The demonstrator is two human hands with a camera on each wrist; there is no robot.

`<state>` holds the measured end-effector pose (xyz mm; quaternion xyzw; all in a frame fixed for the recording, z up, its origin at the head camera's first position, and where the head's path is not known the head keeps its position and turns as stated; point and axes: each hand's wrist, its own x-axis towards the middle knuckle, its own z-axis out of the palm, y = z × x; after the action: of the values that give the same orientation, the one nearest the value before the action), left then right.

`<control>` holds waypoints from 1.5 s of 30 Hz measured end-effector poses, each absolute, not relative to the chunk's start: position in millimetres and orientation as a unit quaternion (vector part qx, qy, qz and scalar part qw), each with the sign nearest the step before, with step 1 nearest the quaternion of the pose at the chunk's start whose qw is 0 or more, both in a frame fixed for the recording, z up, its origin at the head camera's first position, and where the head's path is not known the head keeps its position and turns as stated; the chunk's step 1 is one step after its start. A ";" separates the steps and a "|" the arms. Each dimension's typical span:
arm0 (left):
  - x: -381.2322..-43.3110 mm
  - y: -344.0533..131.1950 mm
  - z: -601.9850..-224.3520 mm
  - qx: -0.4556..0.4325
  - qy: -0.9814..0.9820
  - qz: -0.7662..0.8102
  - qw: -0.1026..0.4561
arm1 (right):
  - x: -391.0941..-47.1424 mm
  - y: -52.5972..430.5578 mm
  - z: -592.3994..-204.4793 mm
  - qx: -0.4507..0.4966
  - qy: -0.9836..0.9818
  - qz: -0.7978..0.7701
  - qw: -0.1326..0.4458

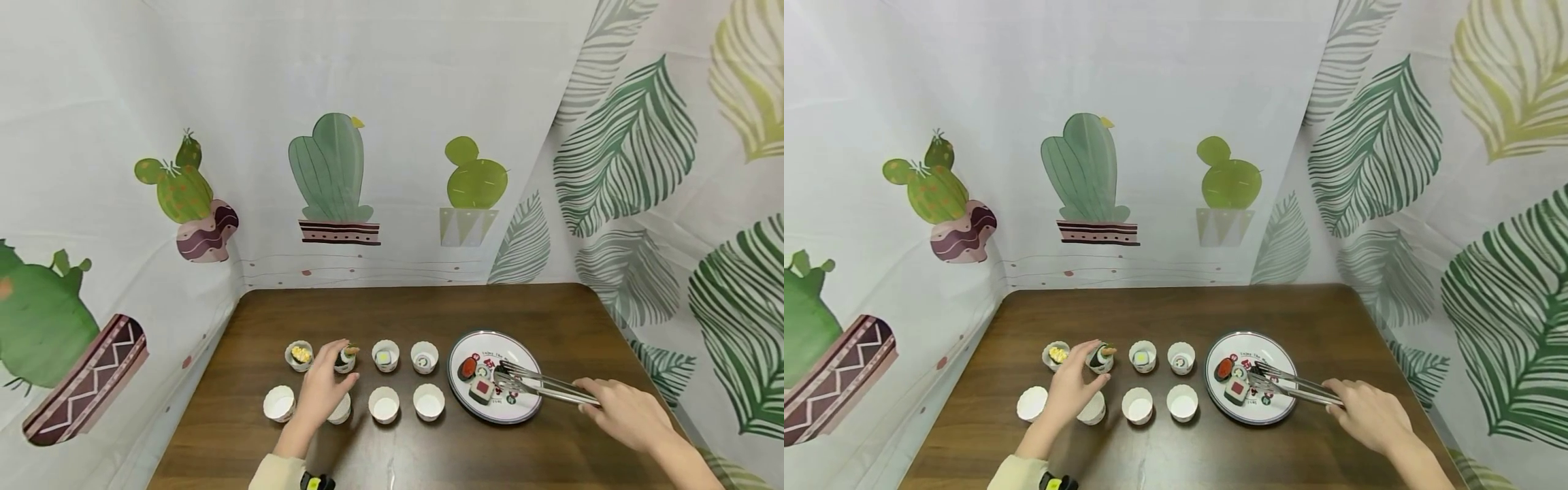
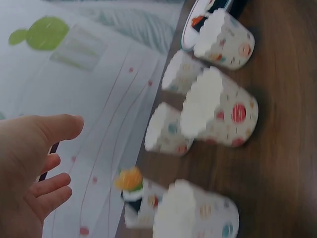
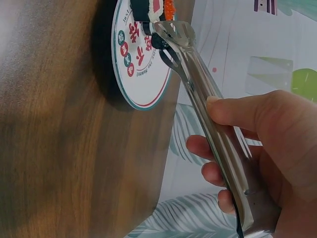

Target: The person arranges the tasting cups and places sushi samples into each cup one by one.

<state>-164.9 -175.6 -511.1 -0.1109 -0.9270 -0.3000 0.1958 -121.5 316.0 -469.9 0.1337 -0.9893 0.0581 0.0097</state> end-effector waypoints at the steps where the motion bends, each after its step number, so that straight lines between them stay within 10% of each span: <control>1: -162.4 -180.8 -511.5 -0.106 -0.926 -0.298 0.207 | -121.6 316.0 -470.0 0.135 -0.989 0.059 0.010; 45: -105.4 -281.6 -586.6 0.083 -0.915 -0.332 0.213 | -126.4 293.6 -464.8 0.151 -0.985 0.063 0.057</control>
<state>-105.4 -281.6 -586.6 0.0826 -0.9154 -0.3318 0.2126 -126.4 293.6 -464.8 0.1511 -0.9849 0.0629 0.0570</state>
